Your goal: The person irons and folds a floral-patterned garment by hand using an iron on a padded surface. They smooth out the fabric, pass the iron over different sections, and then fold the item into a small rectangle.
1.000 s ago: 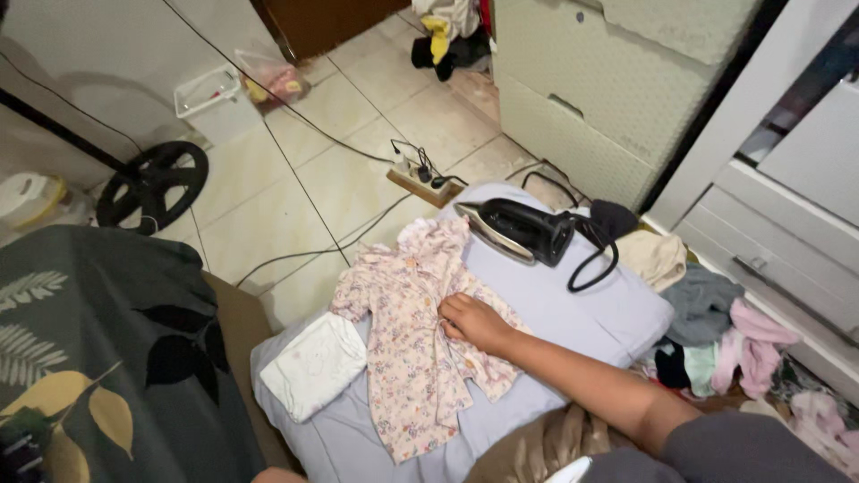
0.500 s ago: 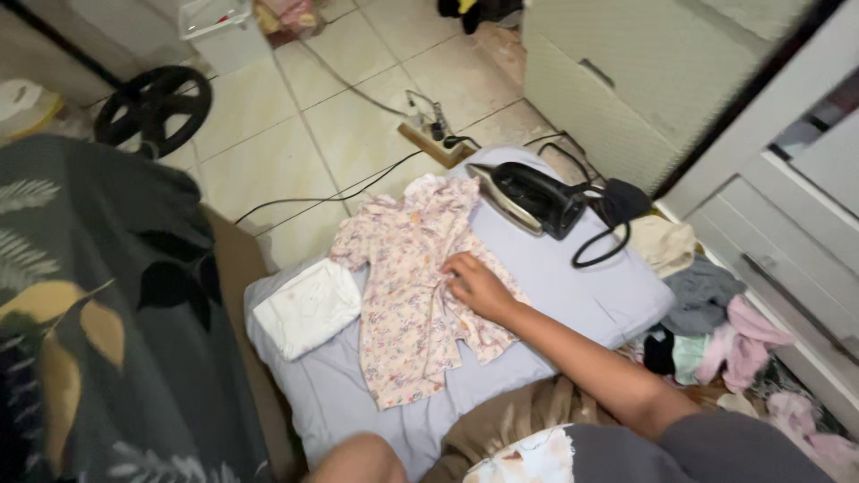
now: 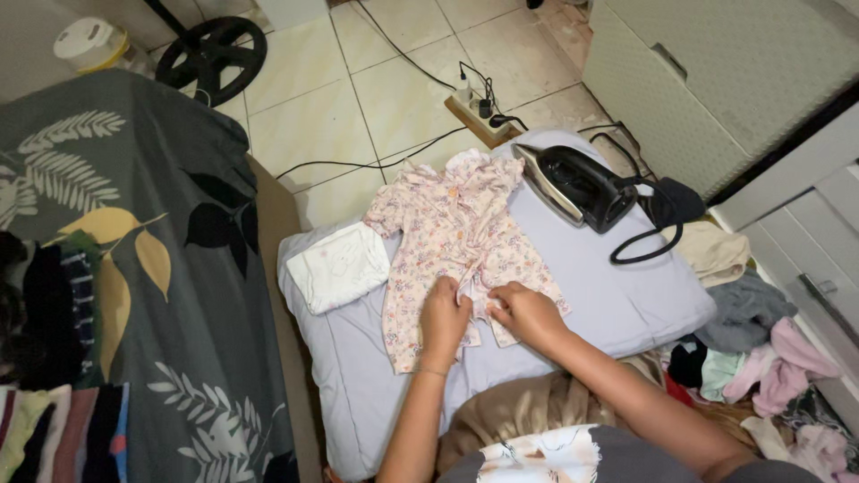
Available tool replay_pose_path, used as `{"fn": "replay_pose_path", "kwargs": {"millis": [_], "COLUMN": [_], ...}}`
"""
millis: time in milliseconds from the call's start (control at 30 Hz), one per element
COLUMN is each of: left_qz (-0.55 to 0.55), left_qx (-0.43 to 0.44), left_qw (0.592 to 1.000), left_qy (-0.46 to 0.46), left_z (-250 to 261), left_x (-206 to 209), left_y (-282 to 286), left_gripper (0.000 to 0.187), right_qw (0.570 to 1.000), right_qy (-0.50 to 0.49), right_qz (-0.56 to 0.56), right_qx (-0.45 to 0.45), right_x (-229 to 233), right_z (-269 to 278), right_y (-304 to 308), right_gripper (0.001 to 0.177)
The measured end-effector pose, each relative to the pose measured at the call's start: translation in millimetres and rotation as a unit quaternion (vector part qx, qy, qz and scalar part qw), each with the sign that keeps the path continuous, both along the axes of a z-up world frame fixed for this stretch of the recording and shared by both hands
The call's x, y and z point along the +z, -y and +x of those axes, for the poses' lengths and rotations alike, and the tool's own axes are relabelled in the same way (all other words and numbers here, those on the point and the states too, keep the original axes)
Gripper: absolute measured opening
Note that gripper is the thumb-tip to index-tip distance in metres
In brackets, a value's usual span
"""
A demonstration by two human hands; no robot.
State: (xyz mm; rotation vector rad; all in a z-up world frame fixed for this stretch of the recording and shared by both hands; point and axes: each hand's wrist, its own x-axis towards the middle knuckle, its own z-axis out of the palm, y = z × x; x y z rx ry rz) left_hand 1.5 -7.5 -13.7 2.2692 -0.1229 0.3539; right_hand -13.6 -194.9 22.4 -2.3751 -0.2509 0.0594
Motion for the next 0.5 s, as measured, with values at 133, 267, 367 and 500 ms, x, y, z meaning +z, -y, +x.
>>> {"fn": "replay_pose_path", "kwargs": {"millis": [133, 267, 367, 500], "left_qz": [-0.157, -0.142, -0.221, -0.197], "left_qx": [-0.039, -0.051, -0.072, -0.072], "left_qw": [0.981, 0.962, 0.932, 0.934], "left_qy": [-0.109, -0.228, -0.279, -0.288], "left_z": [18, 15, 10, 5], "left_x": [-20, -25, -20, -19], "left_y": [-26, -44, -40, -35], "left_gripper": [0.012, 0.015, 0.017, 0.020], "right_qw": [0.999, 0.988, 0.975, 0.964], "right_qy": [-0.002, -0.063, -0.109, -0.153], "right_qz": [0.008, 0.136, 0.192, 0.219], "right_qx": [0.037, 0.027, 0.004, -0.019], "right_x": [7, 0, -11, -32], "right_z": [1, 10, 17, 22], "right_y": [2, 7, 5, 1], "right_gripper": [0.014, 0.011, 0.010, 0.010]}}
